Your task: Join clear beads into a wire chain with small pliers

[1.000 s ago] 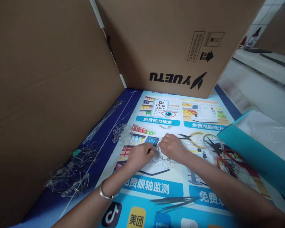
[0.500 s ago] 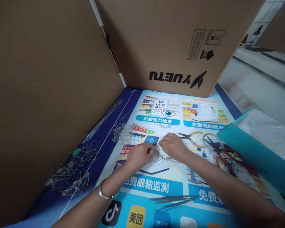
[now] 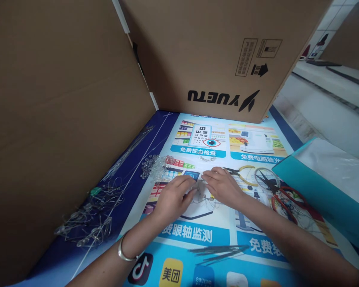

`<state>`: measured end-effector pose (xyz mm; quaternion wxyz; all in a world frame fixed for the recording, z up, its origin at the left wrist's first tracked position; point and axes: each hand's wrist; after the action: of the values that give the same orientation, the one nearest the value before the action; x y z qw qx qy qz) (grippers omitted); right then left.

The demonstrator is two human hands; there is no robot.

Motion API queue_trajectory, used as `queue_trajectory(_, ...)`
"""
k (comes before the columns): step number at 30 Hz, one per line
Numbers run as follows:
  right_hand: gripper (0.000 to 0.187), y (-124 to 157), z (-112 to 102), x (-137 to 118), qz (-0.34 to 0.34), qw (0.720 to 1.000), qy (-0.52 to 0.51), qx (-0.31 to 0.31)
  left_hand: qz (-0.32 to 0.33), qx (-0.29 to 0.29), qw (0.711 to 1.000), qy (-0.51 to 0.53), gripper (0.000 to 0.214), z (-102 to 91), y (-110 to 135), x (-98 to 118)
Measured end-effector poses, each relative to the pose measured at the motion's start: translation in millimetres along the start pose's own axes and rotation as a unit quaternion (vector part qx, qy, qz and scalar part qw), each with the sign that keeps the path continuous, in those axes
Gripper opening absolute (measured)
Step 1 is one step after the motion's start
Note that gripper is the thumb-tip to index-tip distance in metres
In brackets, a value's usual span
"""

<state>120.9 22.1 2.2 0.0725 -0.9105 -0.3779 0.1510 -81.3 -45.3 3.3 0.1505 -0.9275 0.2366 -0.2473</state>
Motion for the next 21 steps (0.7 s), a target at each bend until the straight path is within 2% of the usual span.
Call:
queue_trajectory(3, 0.037, -0.4, 2.9, -0.4, 0.017, 1.000, 0.005, -0.021, 0.047, -0.054, 0.997, -0.010, 0.033, 3.2, 1.0, 1.4)
queue_trajectory(7, 0.042, 0.0, 4.0, 3.8, 0.028, 0.999, -0.014, -0.038, 0.042, -0.104, 0.993, -0.035, 0.038, 6.7, 2.5, 1.5)
queue_trajectory(13, 0.044, -3.5, 5.1, 8.5, 0.044, 0.997, -0.045, -0.044, 0.035, -0.118, 0.991, -0.056, 0.043, 8.2, 4.4, 1.9)
queue_trajectory(21, 0.041, -5.7, 7.8, 7.5, 0.078, 0.995, -0.056, -0.032, 0.042, -0.136, 0.988, -0.068, 0.036, 7.3, 2.9, 2.0)
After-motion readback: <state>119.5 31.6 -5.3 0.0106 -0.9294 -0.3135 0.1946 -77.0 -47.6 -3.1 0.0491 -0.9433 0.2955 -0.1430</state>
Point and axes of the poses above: each hand's wrist, its own y-axis away from the middle knuckle, its own z-axis out of the palm, x = y × z, and after that the axes turned 8 degrees about z, right-handed
